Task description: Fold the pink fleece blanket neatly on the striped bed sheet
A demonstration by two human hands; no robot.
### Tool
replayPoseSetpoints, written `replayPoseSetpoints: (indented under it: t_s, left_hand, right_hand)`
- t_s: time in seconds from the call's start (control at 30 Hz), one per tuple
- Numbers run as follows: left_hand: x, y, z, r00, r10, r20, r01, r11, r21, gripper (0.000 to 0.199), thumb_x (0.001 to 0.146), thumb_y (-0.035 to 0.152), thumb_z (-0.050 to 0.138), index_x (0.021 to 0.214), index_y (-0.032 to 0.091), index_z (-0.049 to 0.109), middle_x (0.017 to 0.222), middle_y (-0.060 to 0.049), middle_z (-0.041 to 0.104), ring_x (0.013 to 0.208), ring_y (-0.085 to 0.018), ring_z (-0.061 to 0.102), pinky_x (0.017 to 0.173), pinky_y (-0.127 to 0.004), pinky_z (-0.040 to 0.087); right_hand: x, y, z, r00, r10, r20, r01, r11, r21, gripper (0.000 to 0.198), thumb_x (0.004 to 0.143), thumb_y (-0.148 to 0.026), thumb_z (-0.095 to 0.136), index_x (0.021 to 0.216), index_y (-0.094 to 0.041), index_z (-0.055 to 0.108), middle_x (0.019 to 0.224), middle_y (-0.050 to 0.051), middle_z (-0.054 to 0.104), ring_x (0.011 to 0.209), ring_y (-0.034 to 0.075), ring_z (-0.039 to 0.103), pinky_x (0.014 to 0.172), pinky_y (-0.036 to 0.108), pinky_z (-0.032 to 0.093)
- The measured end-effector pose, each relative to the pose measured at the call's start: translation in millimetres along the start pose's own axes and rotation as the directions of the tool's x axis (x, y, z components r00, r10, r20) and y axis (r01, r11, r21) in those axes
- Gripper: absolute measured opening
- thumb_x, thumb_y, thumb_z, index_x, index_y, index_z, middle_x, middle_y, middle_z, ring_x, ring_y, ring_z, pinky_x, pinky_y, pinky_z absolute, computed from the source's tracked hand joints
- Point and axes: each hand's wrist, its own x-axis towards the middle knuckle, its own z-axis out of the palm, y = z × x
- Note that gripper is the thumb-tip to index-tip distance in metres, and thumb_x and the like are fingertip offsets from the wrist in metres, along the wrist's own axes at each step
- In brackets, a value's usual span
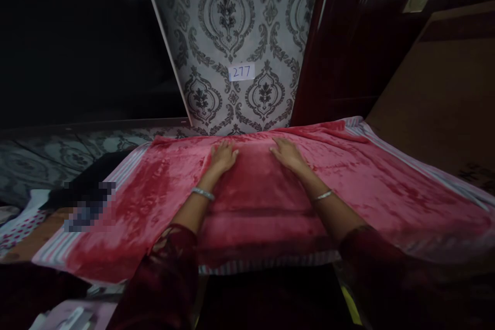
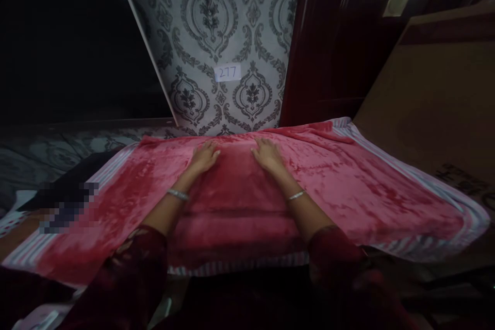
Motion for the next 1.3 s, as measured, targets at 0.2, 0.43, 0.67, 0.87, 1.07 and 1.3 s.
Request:
replayPoseSetpoints:
  t_s: [0.2, 0.43, 0.67, 0.87, 1.07, 1.3]
  left_hand:
    - [57.0, 3.9, 23.4, 0.992, -0.077, 0.096, 0.075, 0.997, 0.03, 0.056, 0.102, 0.042, 0.036, 0.151, 0.02, 0.049, 0.162, -0.017, 0.041, 0.152, -0.035, 0.033, 0.122, -0.067, 0.02]
    - [59.7, -19.4, 77.4, 0.998, -0.057, 0.028, 0.054, 0.994, 0.095, 0.059, 0.104, 0.047, 0.024, 0.155, 0.024, 0.044, 0.162, -0.012, 0.042, 0.153, -0.031, 0.03, 0.125, -0.065, 0.015]
    - [63.4, -21.6, 78.1, 0.997, -0.067, 0.046, 0.064, 0.996, 0.064, 0.061, 0.103, 0.048, 0.026, 0.156, 0.021, 0.044, 0.162, -0.014, 0.042, 0.154, -0.033, 0.029, 0.125, -0.063, 0.016]
    - [69.0, -26.2, 82.6, 0.998, -0.061, 0.022, 0.06, 0.997, 0.041, 0.061, 0.102, 0.049, 0.028, 0.155, 0.024, 0.045, 0.161, -0.014, 0.043, 0.152, -0.034, 0.031, 0.123, -0.066, 0.017]
    - [72.2, -27.5, 78.7, 0.998, -0.05, 0.036, 0.048, 0.998, 0.035, 0.06, 0.102, 0.047, 0.029, 0.154, 0.022, 0.045, 0.161, -0.014, 0.044, 0.152, -0.034, 0.032, 0.123, -0.066, 0.018]
    - [71.9, -26.5, 79.2, 0.996, -0.07, -0.061, 0.072, 0.997, 0.019, 0.055, 0.102, 0.045, 0.03, 0.147, 0.024, 0.053, 0.158, -0.015, 0.047, 0.149, -0.033, 0.037, 0.121, -0.066, 0.022]
  right_hand:
    - [48.1, -20.9, 27.2, 0.979, 0.155, 0.13, -0.144, 0.986, -0.09, 0.052, 0.102, -0.04, 0.038, 0.146, -0.018, 0.055, 0.149, 0.017, 0.055, 0.139, 0.035, 0.046, 0.114, 0.058, 0.032]
    - [35.9, -1.5, 78.8, 0.988, 0.136, 0.072, -0.128, 0.985, -0.112, 0.052, 0.106, -0.044, 0.032, 0.141, -0.019, 0.06, 0.147, 0.014, 0.058, 0.138, 0.032, 0.044, 0.118, 0.056, 0.023]
    - [37.6, 0.6, 81.1, 0.987, 0.153, 0.055, -0.146, 0.983, -0.111, 0.052, 0.107, -0.044, 0.03, 0.143, -0.022, 0.059, 0.15, 0.011, 0.056, 0.14, 0.031, 0.041, 0.118, 0.054, 0.024]
    - [39.4, -3.2, 78.3, 0.984, 0.171, 0.057, -0.165, 0.982, -0.095, 0.052, 0.107, -0.045, 0.03, 0.142, -0.022, 0.059, 0.149, 0.011, 0.056, 0.139, 0.029, 0.043, 0.119, 0.052, 0.023]
    - [42.4, 5.3, 68.6, 0.978, 0.19, 0.091, -0.18, 0.978, -0.109, 0.053, 0.108, -0.047, 0.029, 0.144, -0.021, 0.057, 0.152, 0.01, 0.054, 0.142, 0.029, 0.04, 0.121, 0.055, 0.02]
    - [24.7, 30.7, 50.3, 0.929, 0.362, 0.077, -0.349, 0.926, -0.142, 0.058, 0.106, -0.051, 0.028, 0.153, -0.024, 0.047, 0.164, 0.01, 0.037, 0.149, 0.034, 0.03, 0.114, 0.061, 0.032]
